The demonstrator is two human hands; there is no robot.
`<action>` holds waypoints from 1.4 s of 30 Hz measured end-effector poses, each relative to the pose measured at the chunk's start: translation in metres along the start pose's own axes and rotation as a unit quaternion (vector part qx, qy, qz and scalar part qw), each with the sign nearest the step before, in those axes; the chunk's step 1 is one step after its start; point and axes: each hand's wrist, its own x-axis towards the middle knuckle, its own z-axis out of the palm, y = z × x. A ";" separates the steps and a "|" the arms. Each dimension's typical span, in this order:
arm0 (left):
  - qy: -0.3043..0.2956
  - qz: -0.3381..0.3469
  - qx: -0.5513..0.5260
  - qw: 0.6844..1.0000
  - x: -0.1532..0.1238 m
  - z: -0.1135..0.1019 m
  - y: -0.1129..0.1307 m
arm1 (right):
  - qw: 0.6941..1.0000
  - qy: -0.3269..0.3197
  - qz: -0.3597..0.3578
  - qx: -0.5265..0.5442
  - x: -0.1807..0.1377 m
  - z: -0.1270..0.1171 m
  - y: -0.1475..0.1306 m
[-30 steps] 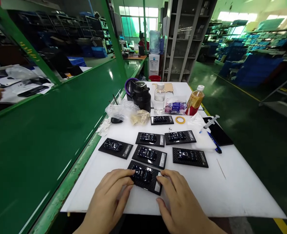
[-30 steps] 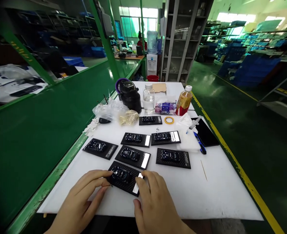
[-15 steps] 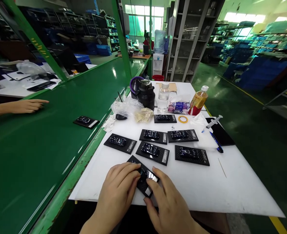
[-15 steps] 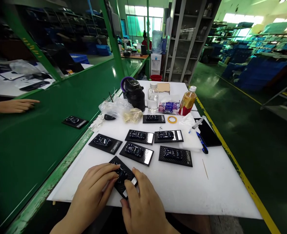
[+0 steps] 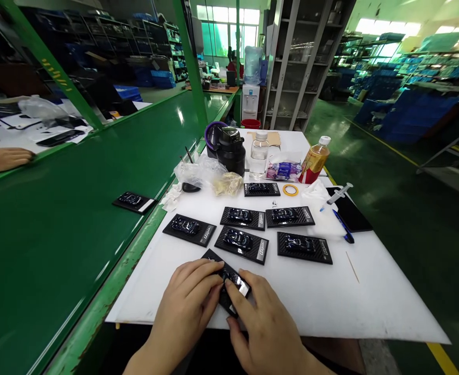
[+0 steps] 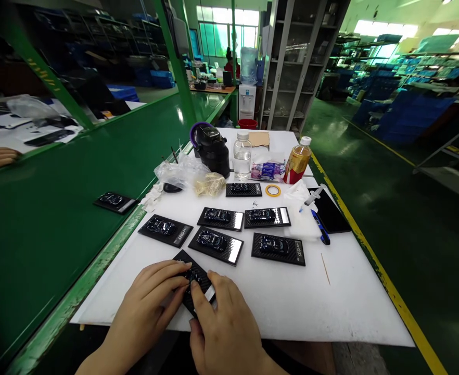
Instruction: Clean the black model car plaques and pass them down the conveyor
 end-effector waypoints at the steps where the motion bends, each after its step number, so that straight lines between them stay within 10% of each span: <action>1: -0.003 -0.002 -0.003 1.000 0.000 0.000 0.000 | 1.000 -0.002 0.001 -0.003 0.000 0.000 0.000; 13: -0.048 -0.240 -0.119 0.962 0.010 0.002 0.000 | 0.996 -0.049 -0.040 -0.060 0.010 -0.003 0.002; 42: -0.097 -0.299 -0.104 0.944 0.032 -0.006 0.001 | 0.997 -0.057 -0.044 -0.039 0.009 -0.008 0.006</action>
